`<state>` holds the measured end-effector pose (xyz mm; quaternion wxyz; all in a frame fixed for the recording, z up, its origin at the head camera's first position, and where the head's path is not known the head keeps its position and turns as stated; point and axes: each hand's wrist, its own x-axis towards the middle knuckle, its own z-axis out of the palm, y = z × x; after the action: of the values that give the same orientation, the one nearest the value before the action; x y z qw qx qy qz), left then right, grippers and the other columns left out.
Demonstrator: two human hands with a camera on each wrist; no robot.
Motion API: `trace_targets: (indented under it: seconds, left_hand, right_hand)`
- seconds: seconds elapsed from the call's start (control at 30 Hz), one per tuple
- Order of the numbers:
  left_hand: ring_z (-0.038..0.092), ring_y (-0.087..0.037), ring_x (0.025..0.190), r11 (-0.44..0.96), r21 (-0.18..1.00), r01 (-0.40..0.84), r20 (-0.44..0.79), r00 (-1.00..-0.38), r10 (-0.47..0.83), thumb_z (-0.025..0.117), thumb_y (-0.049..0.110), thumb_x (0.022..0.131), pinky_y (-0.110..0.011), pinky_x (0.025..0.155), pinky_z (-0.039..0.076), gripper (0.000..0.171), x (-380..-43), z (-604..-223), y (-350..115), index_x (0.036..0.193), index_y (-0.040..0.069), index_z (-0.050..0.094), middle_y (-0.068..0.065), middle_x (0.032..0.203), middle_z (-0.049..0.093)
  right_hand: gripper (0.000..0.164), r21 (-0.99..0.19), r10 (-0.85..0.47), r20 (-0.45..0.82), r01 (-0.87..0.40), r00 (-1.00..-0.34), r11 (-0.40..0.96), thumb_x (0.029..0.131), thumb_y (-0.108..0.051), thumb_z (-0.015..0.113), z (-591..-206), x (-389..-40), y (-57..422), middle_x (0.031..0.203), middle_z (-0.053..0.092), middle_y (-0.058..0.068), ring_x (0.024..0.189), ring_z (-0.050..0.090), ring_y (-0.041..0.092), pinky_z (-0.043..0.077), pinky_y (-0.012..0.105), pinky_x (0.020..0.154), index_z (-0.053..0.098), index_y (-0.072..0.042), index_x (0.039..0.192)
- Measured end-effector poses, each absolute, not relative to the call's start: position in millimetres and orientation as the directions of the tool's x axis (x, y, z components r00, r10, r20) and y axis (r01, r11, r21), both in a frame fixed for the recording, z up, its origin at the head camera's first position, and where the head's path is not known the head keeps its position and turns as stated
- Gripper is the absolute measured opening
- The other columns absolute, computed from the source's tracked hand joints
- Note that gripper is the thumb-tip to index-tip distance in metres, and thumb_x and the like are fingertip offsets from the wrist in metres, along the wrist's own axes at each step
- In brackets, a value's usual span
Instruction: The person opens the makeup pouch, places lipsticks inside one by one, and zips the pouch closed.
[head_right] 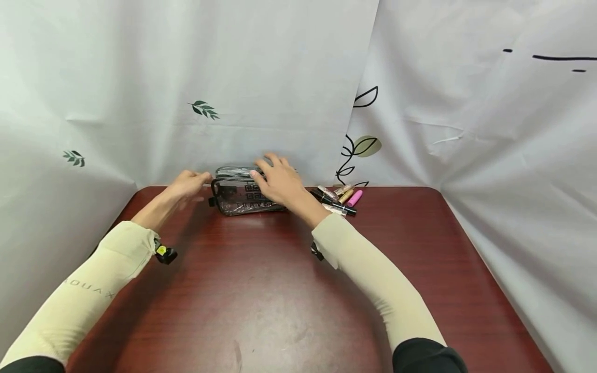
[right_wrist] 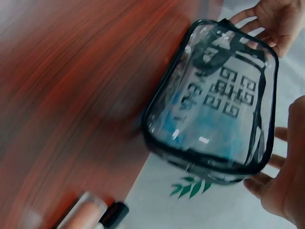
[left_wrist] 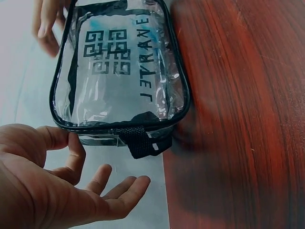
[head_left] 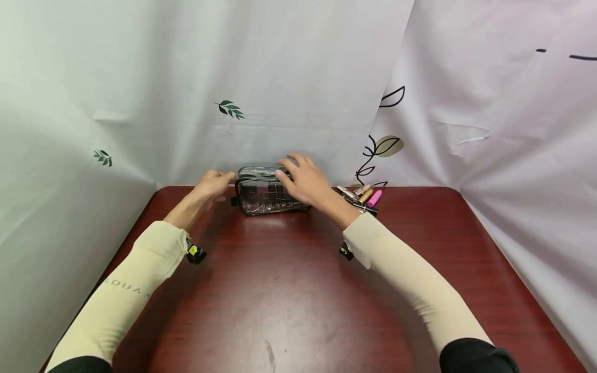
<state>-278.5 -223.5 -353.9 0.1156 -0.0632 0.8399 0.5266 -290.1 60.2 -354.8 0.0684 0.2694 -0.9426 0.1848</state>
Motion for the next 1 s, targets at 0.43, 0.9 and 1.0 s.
trace_targets:
  seconds: [0.43, 0.9, 1.0]
  left_hand:
    - [0.039, -0.039, 0.164, 0.433, 0.875, -0.218, -0.244, -0.97, 0.004, 0.043, 0.024, 0.113, -0.062, 0.13, 0.044, 0.059, -275.4, -354.9, -225.3, 0.154, -0.015, 0.058, -0.026, 0.177, 0.041]
    - [0.049, -0.039, 0.14, 0.381, 0.904, -0.195, -0.205, -0.979, -0.015, 0.051, 0.017, 0.106, -0.065, 0.128, 0.047, 0.038, -277.9, -353.1, -224.8, 0.124, -0.011, 0.07, -0.022, 0.145, 0.053]
    - [0.048, -0.038, 0.14, 0.392, 0.899, -0.196, -0.206, -0.978, -0.017, 0.051, 0.017, 0.106, -0.064, 0.127, 0.047, 0.043, -278.7, -351.8, -224.6, 0.13, -0.014, 0.068, -0.019, 0.141, 0.053]
  right_hand:
    - [0.055, -0.167, -0.57, 0.155, -0.591, -0.807, 0.79, 0.124, -0.043, 0.034, -355.7, -293.3, 22.8, 0.179, 0.048, 0.007, 0.168, 0.043, 0.032, 0.033, 0.055, 0.139, 0.045, -0.027, 0.176]
    - [0.063, -0.141, -0.537, -0.004, -0.531, -0.843, 0.835, 0.12, -0.05, 0.031, -346.9, -294.1, 19.1, 0.185, 0.037, 0.001, 0.173, 0.033, 0.033, 0.025, 0.053, 0.142, 0.032, -0.031, 0.181]
    - [0.063, -0.142, -0.531, -0.03, -0.522, -0.847, 0.841, 0.12, -0.051, 0.031, -344.1, -295.2, 17.5, 0.186, 0.036, 0.0, 0.174, 0.031, 0.033, 0.023, 0.053, 0.143, 0.031, -0.032, 0.181]
